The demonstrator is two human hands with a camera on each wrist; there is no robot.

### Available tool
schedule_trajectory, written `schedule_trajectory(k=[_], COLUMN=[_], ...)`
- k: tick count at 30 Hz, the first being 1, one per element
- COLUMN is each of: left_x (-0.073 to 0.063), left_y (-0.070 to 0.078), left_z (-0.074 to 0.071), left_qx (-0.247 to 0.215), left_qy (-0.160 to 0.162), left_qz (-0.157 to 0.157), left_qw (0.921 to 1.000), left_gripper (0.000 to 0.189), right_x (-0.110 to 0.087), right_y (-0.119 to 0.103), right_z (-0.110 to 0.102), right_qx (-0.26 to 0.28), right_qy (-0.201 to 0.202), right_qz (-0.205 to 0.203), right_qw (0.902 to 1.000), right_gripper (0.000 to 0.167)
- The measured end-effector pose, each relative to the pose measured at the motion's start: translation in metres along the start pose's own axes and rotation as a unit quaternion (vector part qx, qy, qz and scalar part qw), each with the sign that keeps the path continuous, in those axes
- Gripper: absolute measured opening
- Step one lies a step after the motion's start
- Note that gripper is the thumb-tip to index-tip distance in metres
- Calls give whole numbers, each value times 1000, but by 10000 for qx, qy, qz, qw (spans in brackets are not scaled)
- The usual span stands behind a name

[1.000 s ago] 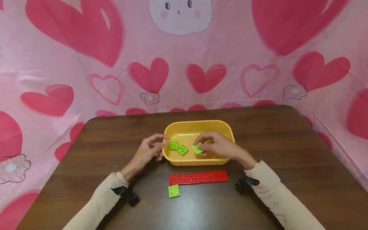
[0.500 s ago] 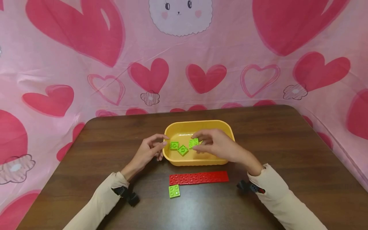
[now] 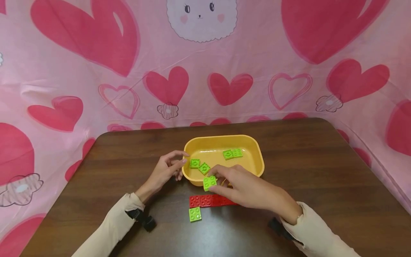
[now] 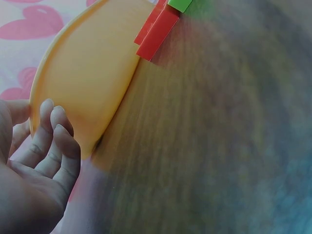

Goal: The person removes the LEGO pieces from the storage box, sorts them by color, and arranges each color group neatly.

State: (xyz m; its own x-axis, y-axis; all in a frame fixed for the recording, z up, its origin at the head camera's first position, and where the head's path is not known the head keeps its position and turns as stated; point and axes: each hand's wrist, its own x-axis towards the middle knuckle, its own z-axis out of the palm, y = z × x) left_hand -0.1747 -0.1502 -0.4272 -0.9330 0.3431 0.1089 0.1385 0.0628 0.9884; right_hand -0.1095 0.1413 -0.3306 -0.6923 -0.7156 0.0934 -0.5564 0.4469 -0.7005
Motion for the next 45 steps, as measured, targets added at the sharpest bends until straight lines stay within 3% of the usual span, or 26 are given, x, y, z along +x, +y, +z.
schedule_trajectory(k=[4, 8, 11, 17, 26, 30, 34, 45], left_x=[-1, -2, -2, 1, 1, 0, 0, 1], left_y=[0, 0, 1, 2, 3, 4, 4, 2], left_z=[0, 0, -1, 0, 1, 0, 0, -1], left_qx=[19, -10, -9, 5, 1, 20, 23, -15], left_qy=[17, 37, 43, 16, 10, 30, 41, -4], left_qz=[-7, -17, -8, -1, -29, -70, -110, -58], left_qw=[10000, 10000, 10000, 10000, 10000, 10000, 9999, 10000], left_gripper=[26, 26, 26, 25, 28, 31, 30, 28], right_x=[-7, -12, -13, -14, -6, -5, -5, 2], right_y=[-9, -11, -8, -5, -2, -2, -2, 6], right_z=[9, 22, 32, 47, 61, 66, 69, 75], right_qx=[-61, -460, -860, -1750, -2317, -2557, -2663, -2403], right_qy=[-358, -523, -545, -438, -755, -658, -552, -500], right_qz=[-160, -428, -456, -493, -307, -347, -362, -349], right_qw=[9992, 9967, 9938, 9824, 9694, 9639, 9616, 9688], right_gripper=[37, 26, 21, 27, 28, 28, 25, 23])
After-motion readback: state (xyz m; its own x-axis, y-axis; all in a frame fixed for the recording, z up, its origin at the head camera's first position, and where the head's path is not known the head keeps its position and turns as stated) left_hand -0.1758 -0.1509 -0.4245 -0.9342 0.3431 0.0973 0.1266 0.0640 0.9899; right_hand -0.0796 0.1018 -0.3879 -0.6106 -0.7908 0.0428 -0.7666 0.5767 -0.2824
